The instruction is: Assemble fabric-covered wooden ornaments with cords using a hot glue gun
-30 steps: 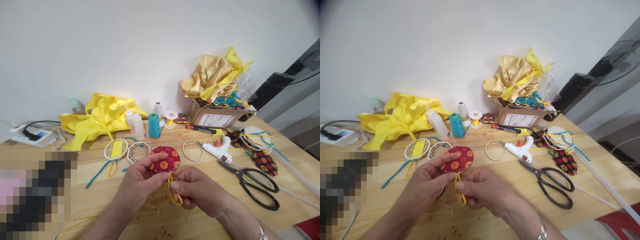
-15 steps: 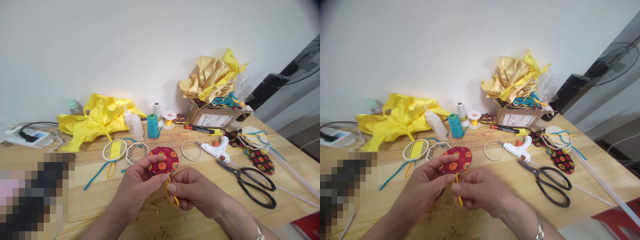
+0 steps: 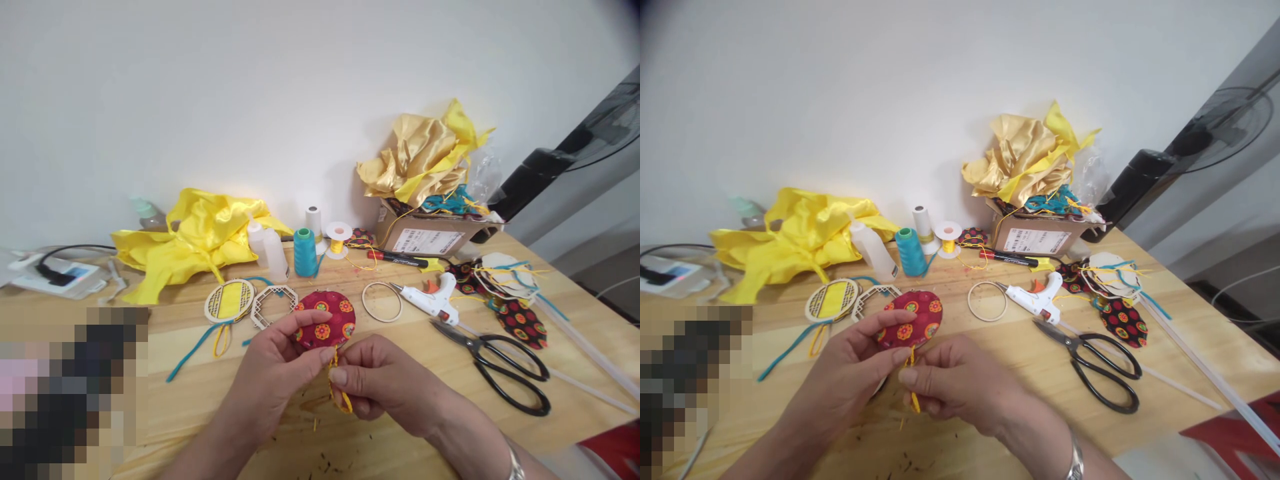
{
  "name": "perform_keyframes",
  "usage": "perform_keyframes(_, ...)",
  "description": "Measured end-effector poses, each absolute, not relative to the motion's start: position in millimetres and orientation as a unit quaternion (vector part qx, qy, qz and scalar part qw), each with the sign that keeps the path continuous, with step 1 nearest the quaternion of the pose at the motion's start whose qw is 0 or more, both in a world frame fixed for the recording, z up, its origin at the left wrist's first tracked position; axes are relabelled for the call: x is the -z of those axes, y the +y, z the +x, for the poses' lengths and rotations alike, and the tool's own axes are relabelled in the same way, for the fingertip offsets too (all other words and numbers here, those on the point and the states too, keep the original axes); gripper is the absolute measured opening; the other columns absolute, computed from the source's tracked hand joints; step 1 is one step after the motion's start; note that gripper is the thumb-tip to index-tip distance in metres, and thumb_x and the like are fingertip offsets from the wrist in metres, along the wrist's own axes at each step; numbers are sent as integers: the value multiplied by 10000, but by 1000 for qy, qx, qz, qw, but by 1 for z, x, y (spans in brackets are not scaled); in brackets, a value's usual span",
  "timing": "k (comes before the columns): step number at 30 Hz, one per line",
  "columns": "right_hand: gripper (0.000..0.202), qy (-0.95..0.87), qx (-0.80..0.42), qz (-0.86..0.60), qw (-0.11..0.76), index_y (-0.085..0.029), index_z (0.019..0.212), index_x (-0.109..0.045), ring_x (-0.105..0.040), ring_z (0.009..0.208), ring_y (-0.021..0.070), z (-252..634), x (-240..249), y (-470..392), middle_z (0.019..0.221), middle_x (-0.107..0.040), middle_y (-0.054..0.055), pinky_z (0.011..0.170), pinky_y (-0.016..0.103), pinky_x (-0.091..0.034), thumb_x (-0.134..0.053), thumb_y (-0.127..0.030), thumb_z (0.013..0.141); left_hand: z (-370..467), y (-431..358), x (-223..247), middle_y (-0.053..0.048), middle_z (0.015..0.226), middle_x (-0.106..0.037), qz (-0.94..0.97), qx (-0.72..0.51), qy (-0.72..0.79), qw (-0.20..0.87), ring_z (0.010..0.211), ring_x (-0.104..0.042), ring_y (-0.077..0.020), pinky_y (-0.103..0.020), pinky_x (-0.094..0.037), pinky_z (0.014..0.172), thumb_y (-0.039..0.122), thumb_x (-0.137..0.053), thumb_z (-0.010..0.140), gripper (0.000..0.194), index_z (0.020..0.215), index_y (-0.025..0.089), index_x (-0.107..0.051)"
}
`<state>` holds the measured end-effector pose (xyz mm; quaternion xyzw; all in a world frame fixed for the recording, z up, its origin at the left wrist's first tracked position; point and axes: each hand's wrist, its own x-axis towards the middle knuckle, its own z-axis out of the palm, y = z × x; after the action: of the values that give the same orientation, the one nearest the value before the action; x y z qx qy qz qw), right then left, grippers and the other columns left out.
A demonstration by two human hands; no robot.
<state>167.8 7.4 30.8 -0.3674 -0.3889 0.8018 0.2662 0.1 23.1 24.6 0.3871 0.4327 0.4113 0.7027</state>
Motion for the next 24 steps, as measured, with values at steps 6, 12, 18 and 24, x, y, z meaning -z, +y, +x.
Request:
perform_keyframes(6, 398, -392, -802, -366, 262, -112, 626, -587, -313, 377, 21, 168, -31, 8, 432, -441, -72, 389, 194, -147, -690, -482, 726, 0, 22, -26, -25, 841, -741, 375, -411, 437, 707, 702, -656, -115, -189, -507, 635, 166, -762, 671, 350, 1004, 211, -665)
perform_keyframes(12, 408, -404, -800, -364, 254, -115, 629, -586, -316, 380, 20, 169, -31, 7, 445, -446, -70, 389, 193, -159, -691, -498, 723, 2, 21, -32, -26, 846, -746, 371, -412, 437, 709, 724, -662, -122, -195, -516, 656, 182, -774, 666, 336, 985, 211, -672)
perform_keyframes(18, 400, -401, -809, -354, 242, -121, 619, -585, -311, 378, 24, 172, -30, 9, 446, -453, -65, 384, 188, -166, -704, -493, 707, 1, 22, -32, -20, 849, -752, 385, -404, 433, 708, 711, -670, -113, -181, -521, 643, 184, -780, 665, 346, 989, 223, -667)
perform_keyframes(24, 379, -395, -825, -316, 250, -114, 612, -570, -323, 394, 33, 178, -27, 10, 467, -435, -54, 400, 194, -180, -652, -449, 767, 1, 23, -31, -2, 825, -752, 381, -414, 417, 713, 696, -670, -98, -163, -516, 639, 159, -787, 657, 363, 993, 230, -668)
